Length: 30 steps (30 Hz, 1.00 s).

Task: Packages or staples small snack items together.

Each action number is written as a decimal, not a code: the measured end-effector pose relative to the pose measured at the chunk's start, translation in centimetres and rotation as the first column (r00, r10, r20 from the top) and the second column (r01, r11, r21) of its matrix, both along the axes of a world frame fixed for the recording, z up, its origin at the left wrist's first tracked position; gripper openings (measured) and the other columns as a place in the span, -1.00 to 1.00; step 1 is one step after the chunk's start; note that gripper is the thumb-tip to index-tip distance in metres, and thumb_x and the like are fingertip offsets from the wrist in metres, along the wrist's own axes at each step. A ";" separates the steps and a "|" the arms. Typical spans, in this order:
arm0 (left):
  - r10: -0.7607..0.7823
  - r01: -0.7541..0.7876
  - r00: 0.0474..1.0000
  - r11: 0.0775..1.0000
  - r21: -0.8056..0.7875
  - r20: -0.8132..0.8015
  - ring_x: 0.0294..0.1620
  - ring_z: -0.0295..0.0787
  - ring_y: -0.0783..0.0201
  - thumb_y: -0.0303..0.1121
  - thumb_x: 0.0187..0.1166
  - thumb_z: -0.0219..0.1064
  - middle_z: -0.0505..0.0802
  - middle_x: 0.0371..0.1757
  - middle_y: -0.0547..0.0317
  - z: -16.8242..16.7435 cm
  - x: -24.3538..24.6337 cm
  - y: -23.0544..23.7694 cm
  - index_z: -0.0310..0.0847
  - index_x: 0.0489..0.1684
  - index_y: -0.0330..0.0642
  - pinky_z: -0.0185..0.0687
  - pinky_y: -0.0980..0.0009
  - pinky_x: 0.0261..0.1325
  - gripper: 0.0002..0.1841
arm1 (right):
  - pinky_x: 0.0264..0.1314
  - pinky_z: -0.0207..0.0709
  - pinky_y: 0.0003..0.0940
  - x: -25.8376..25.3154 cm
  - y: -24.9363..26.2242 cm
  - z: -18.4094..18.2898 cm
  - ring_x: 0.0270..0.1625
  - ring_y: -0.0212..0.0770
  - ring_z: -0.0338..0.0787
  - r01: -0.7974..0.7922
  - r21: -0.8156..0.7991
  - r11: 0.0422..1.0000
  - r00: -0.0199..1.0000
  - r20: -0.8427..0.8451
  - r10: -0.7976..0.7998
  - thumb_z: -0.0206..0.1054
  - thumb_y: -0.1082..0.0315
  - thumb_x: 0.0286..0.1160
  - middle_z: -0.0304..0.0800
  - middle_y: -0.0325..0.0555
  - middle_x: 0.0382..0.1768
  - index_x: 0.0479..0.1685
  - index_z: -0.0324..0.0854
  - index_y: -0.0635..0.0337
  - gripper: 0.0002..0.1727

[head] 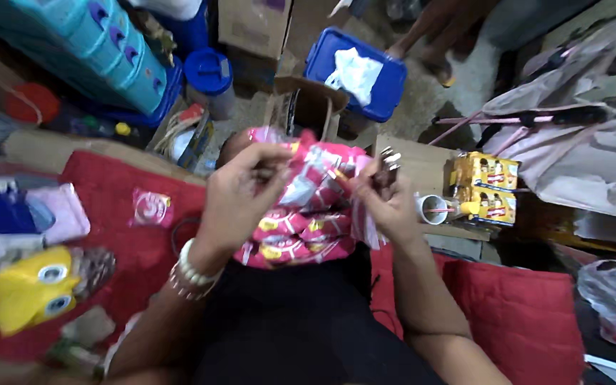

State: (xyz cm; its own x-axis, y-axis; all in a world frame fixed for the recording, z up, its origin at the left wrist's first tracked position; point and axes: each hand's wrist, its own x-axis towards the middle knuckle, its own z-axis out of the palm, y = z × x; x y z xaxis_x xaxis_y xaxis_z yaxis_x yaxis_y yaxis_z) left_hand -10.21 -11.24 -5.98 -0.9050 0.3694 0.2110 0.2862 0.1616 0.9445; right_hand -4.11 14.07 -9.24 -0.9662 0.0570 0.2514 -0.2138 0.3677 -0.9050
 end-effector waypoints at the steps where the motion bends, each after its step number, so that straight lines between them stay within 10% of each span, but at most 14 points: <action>1: 0.030 -0.030 0.999 1.000 -0.001 -0.031 -0.07 0.83 0.49 -0.44 0.59 0.38 0.87 0.04 0.29 0.0 -0.5 -0.9 0.70 0.20 -0.19 0.80 0.52 0.02 -0.74 | -0.27 0.59 -0.66 -0.1 -0.4 -0.3 -0.36 -0.65 0.61 -0.019 -0.013 1.000 1.000 -0.014 0.019 0.37 0.26 0.59 0.65 -0.41 -0.39 -0.24 0.62 0.17 -0.84; 9: 0.303 -0.409 0.884 0.870 -0.277 -0.355 -0.03 0.80 0.41 -0.26 0.70 0.29 0.85 0.07 -0.01 -4.3 -4.9 -17.3 0.69 0.21 -0.35 0.74 0.50 0.07 -0.66 | -0.03 0.64 -0.27 -0.9 -2.6 -2.2 -0.18 -0.11 0.74 -0.232 0.270 0.934 0.958 -0.104 0.268 0.44 0.34 0.43 0.73 0.10 -0.31 -0.29 0.66 0.40 -0.77; 14: 0.485 -0.674 0.738 0.560 -0.482 -0.469 0.24 0.66 -0.52 -0.45 0.70 0.15 0.74 0.13 -0.60 -4.7 -3.1 -22.1 0.66 0.14 -0.57 0.44 -0.38 0.33 -0.68 | -0.02 0.69 -0.18 -0.1 -3.1 -3.2 -0.15 -0.10 0.78 -0.158 0.378 0.912 0.972 -0.105 0.212 0.44 0.26 0.40 0.77 0.05 -0.28 -0.24 0.70 0.33 -0.75; 19: 0.585 -0.689 0.686 0.333 -0.644 -0.432 0.41 0.66 -0.26 -0.44 0.67 0.27 0.73 0.35 -0.32 -12.8 -1.8 -25.2 0.70 0.26 -0.38 0.52 -0.16 0.49 -0.70 | -0.24 0.65 -0.21 0.0 -4.1 -3.0 -0.35 -0.14 0.72 -0.096 0.499 0.861 0.965 -0.164 0.203 0.34 0.12 0.43 0.71 0.06 -0.40 -0.29 0.68 0.37 -0.61; 26: 0.498 -0.447 0.847 0.474 -0.758 -0.188 0.36 0.71 -0.21 -0.43 0.74 0.10 0.72 0.35 -0.35 -20.4 1.7 -22.7 0.67 0.33 -0.36 0.59 -0.03 0.45 -0.65 | -0.26 0.61 -0.08 0.5 -4.6 -1.1 -0.38 0.00 0.70 -0.176 0.523 0.834 0.975 -0.022 0.220 0.38 0.19 0.54 0.70 0.23 -0.41 -0.24 0.63 0.56 -0.57; 30: 0.604 -0.546 0.778 0.513 -0.662 -0.174 0.40 0.67 -0.17 -0.18 0.72 0.23 0.66 0.43 -0.29 -14.4 1.7 -22.4 0.64 0.45 -0.20 0.55 -0.03 0.48 -0.56 | -0.28 0.59 -0.08 0.6 -4.6 -0.7 -0.40 0.02 0.69 -0.175 0.535 0.826 0.977 -0.011 0.214 0.37 0.19 0.56 0.68 0.25 -0.43 -0.27 0.62 0.57 -0.56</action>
